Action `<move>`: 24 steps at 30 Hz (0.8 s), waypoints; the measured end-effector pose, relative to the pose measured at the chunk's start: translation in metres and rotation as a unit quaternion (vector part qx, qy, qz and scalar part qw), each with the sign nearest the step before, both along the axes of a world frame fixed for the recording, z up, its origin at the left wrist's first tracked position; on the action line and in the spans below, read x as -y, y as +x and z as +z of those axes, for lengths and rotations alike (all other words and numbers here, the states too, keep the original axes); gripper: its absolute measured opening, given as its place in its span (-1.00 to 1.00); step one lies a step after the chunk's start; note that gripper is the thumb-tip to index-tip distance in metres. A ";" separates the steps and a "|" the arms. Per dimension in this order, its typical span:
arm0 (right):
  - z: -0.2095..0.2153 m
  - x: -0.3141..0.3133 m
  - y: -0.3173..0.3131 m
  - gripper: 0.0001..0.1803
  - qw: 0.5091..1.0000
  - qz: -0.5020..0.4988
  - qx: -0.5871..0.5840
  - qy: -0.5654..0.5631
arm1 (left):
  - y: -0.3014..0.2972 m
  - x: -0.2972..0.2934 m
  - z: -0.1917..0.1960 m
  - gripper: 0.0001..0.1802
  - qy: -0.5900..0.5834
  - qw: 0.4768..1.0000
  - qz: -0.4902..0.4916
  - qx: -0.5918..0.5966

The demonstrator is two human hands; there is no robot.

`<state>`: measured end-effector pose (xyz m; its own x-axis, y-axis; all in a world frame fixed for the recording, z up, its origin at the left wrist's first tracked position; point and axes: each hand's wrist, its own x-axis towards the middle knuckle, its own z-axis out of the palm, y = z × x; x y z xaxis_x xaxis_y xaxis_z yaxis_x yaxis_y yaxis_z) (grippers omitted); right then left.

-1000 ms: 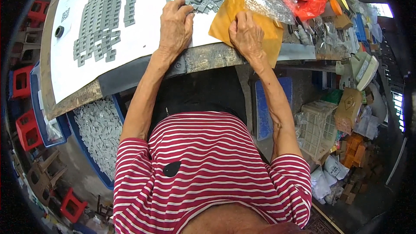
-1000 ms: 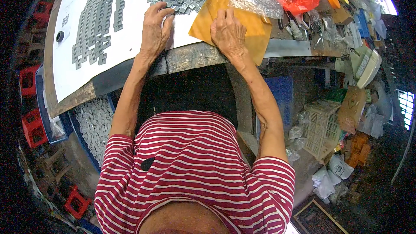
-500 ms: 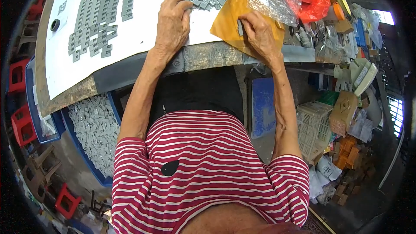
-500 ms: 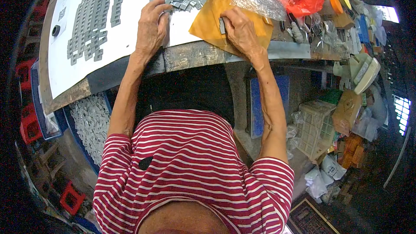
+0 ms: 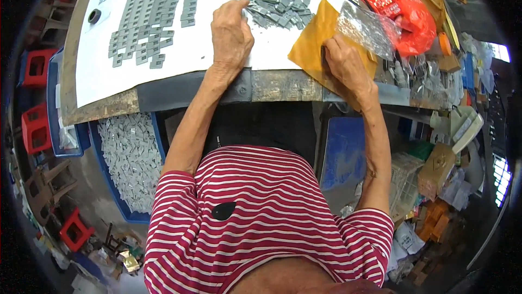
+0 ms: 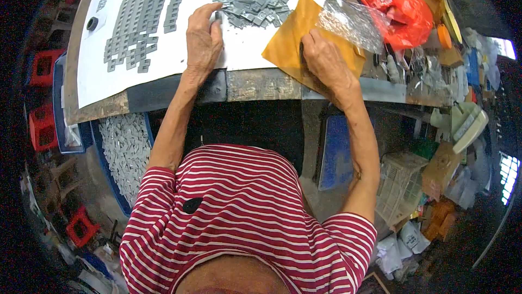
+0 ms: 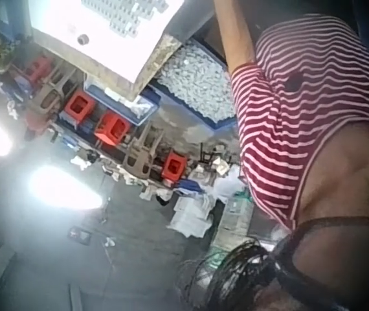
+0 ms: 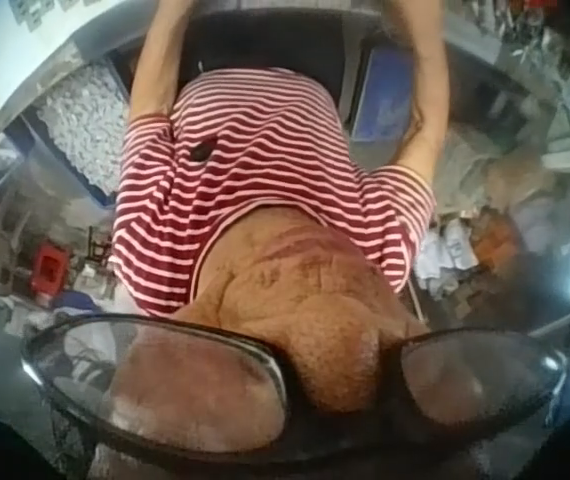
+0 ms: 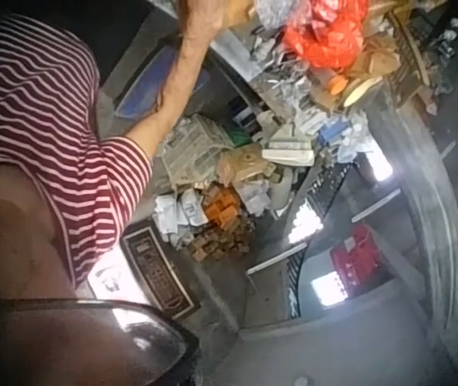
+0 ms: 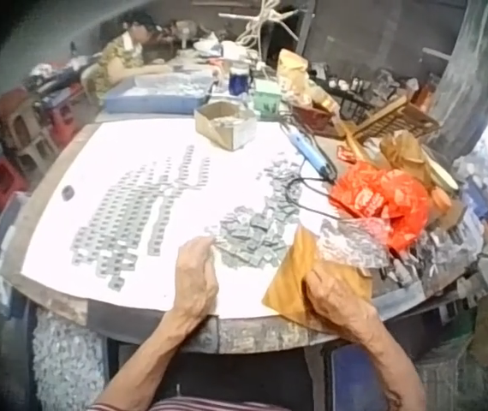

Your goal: Sorting and placing small metal components onto a guide sheet at a workbench.

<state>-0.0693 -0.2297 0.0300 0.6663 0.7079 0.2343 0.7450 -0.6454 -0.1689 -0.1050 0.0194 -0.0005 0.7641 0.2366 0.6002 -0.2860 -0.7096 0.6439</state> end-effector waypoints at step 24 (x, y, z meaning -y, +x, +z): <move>0.021 -0.015 -0.025 -0.91 0.879 -0.193 -0.289 0.327 | 0.007 0.007 0.010 -0.84 0.046 0.997 -0.026 -0.057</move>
<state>-0.0940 -0.2148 0.0510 0.9685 0.2440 0.0501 0.1600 -0.4551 -0.8759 -0.0975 0.0124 0.0095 0.8380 0.1423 0.5267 -0.2532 -0.7538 0.6064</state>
